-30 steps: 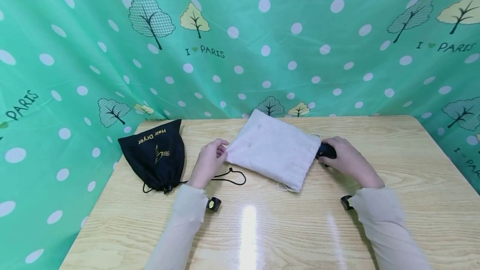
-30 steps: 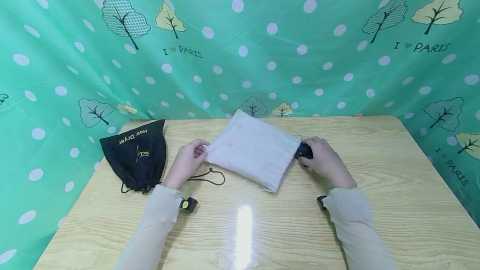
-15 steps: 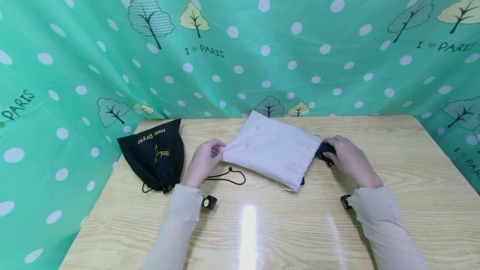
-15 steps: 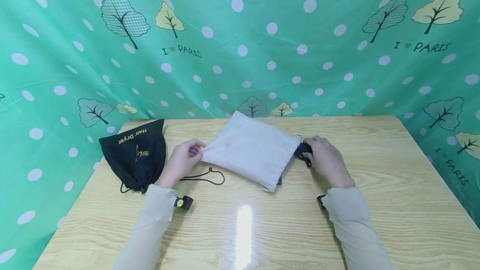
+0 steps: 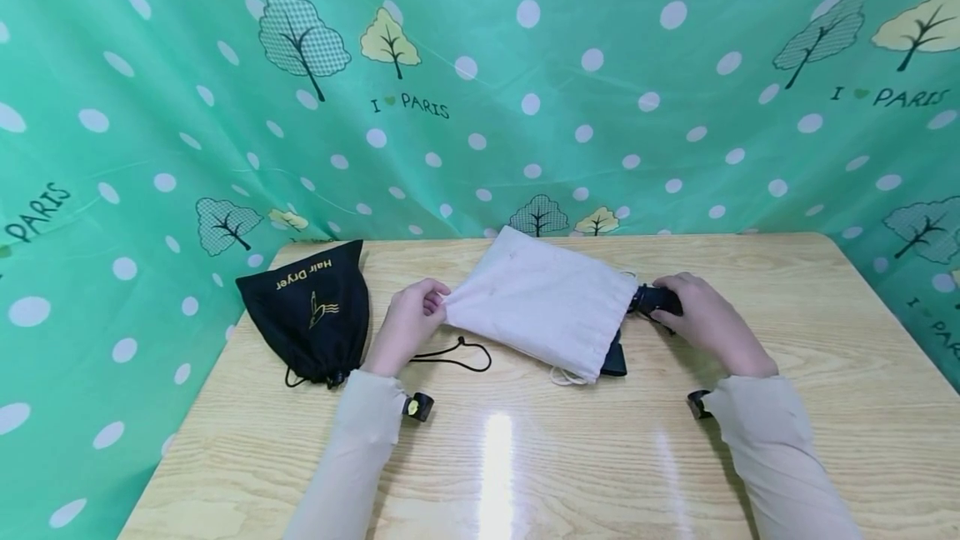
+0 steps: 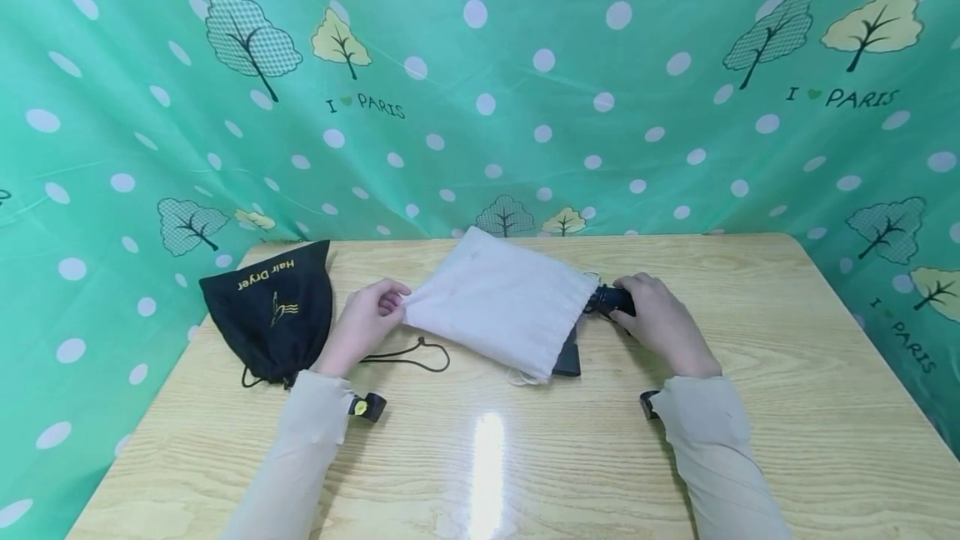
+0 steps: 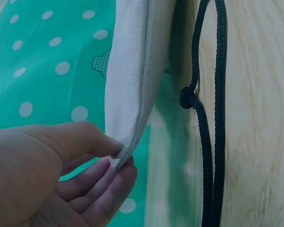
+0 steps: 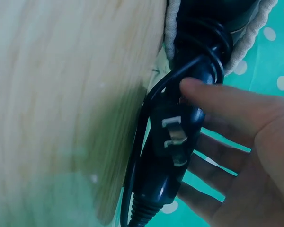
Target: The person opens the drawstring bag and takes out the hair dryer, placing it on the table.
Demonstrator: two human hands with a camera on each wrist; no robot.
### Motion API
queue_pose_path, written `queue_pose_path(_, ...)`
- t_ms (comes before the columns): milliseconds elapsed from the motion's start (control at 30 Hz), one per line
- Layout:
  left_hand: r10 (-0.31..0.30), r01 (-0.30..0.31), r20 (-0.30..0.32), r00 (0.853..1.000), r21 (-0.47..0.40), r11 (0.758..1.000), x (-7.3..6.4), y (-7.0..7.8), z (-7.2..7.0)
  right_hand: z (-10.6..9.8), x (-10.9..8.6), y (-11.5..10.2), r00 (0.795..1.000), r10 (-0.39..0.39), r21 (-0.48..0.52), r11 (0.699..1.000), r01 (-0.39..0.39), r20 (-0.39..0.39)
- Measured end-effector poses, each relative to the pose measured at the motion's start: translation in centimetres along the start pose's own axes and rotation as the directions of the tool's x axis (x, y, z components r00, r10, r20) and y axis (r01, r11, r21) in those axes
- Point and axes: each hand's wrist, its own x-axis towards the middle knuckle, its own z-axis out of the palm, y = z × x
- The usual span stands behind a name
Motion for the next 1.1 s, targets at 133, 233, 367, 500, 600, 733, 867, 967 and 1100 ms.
queue_pose_path(133,0.006,-0.006,0.005,1.000,0.003,1.000,-0.1,0.0,0.1,0.1,0.2,-0.3,1.000,-0.021,0.025,0.999,0.021,0.002)
queue_pose_path(233,0.032,-0.032,0.034,0.999,0.023,0.999,-0.1,0.1,0.4,0.3,0.3,-0.4,1.000,-0.029,0.024,0.999,0.029,-0.002)
queue_pose_path(367,0.114,-0.122,0.124,0.986,0.059,0.991,-0.2,0.6,1.2,0.5,0.2,-0.5,1.000,-0.024,0.019,1.000,0.024,-0.006)
queue_pose_path(500,0.145,-0.177,0.241,0.960,0.116,0.977,-0.5,1.0,1.9,0.6,0.1,-0.6,0.999,-0.031,0.012,0.999,0.031,-0.022)
queue_pose_path(600,0.117,-0.181,0.315,0.942,0.182,0.967,-0.8,1.0,2.1,0.6,0.0,-0.8,0.999,-0.036,-0.005,0.999,0.036,-0.034)
queue_pose_path(733,0.072,-0.162,0.360,0.930,0.225,0.961,-1.0,0.9,2.1,0.6,0.0,-0.7,0.999,-0.029,-0.037,0.999,0.028,-0.036)
queue_pose_path(867,0.052,-0.138,0.359,0.932,0.218,0.966,-1.2,0.9,2.0,0.4,0.0,-0.3,0.999,-0.021,-0.053,0.998,0.019,-0.031)
queue_pose_path(967,0.047,-0.132,0.354,0.934,0.219,0.967,-1.2,0.9,1.9,0.2,-0.1,0.0,1.000,-0.013,-0.046,0.999,0.012,-0.024)
queue_pose_path(1100,0.036,-0.119,0.351,0.936,0.217,0.969,-1.2,0.9,1.9,-0.1,-0.3,0.4,1.000,-0.003,-0.038,0.999,0.003,-0.011)
